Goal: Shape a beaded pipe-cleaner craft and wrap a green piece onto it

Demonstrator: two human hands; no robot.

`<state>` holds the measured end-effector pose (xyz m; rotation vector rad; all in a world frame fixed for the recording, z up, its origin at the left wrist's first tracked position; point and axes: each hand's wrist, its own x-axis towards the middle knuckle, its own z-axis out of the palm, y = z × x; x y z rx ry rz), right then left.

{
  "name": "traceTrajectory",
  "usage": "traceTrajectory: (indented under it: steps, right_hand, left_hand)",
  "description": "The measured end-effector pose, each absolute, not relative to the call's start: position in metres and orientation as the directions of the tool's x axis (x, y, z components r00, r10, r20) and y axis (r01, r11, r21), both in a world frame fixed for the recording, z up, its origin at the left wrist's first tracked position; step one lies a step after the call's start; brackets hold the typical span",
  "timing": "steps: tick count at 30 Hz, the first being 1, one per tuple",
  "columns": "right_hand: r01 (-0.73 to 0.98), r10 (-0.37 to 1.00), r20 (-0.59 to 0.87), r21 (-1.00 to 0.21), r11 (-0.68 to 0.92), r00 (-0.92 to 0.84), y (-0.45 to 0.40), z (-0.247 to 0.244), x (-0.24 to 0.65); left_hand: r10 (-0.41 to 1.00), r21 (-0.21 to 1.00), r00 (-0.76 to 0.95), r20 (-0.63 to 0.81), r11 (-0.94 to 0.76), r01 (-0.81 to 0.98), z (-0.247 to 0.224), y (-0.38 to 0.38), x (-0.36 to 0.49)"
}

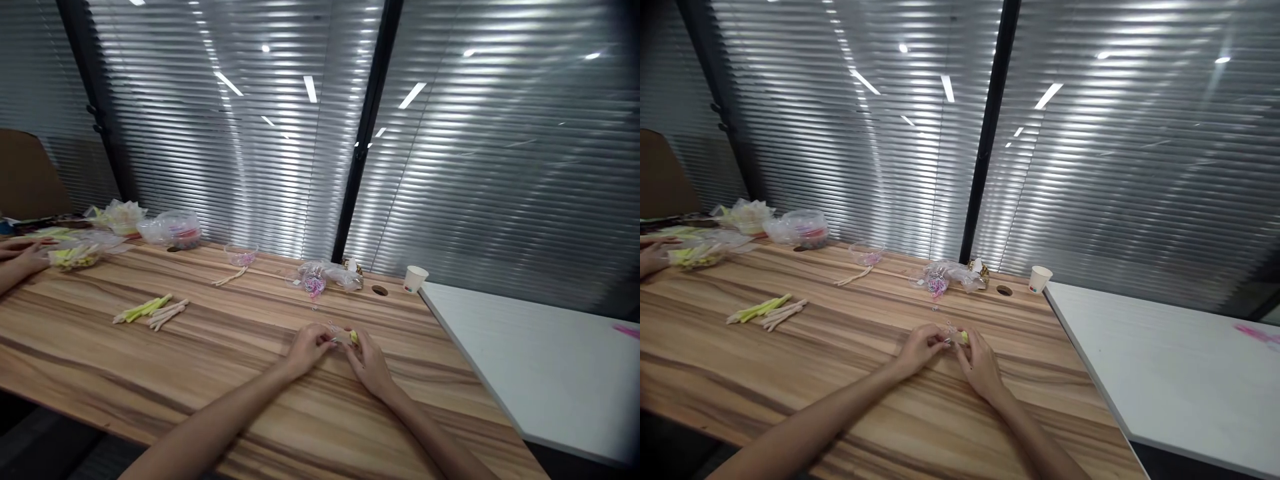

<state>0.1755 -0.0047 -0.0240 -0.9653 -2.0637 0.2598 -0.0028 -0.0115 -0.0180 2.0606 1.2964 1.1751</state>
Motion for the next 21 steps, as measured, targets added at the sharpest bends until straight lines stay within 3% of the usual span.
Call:
traceTrajectory:
  steps: [6,14,21]
  right_hand:
    - [0.541,0.728,0.56,-0.498,0.678,-0.397,-0.008,-0.021,0.176]
    - [0.427,0.684,0.521,-0.537,0.727,-0.51,-0.014,-0.013,0.177]
    - [0.485,0.696,0.536,-0.499,0.718,-0.478,-0.011,-0.02,0.177]
  left_hand:
    - [0.856,0.745,0.266,0.444,-0.517,0.421,-0.008,-0.026,0.007]
    - [0.883,0.755,0.246,0.4,-0.47,0.457,0.001,-0.033,0.008]
    - [0.878,0.745,0.277,0.391,-0.478,0.465,0.004,-0.033,0.008]
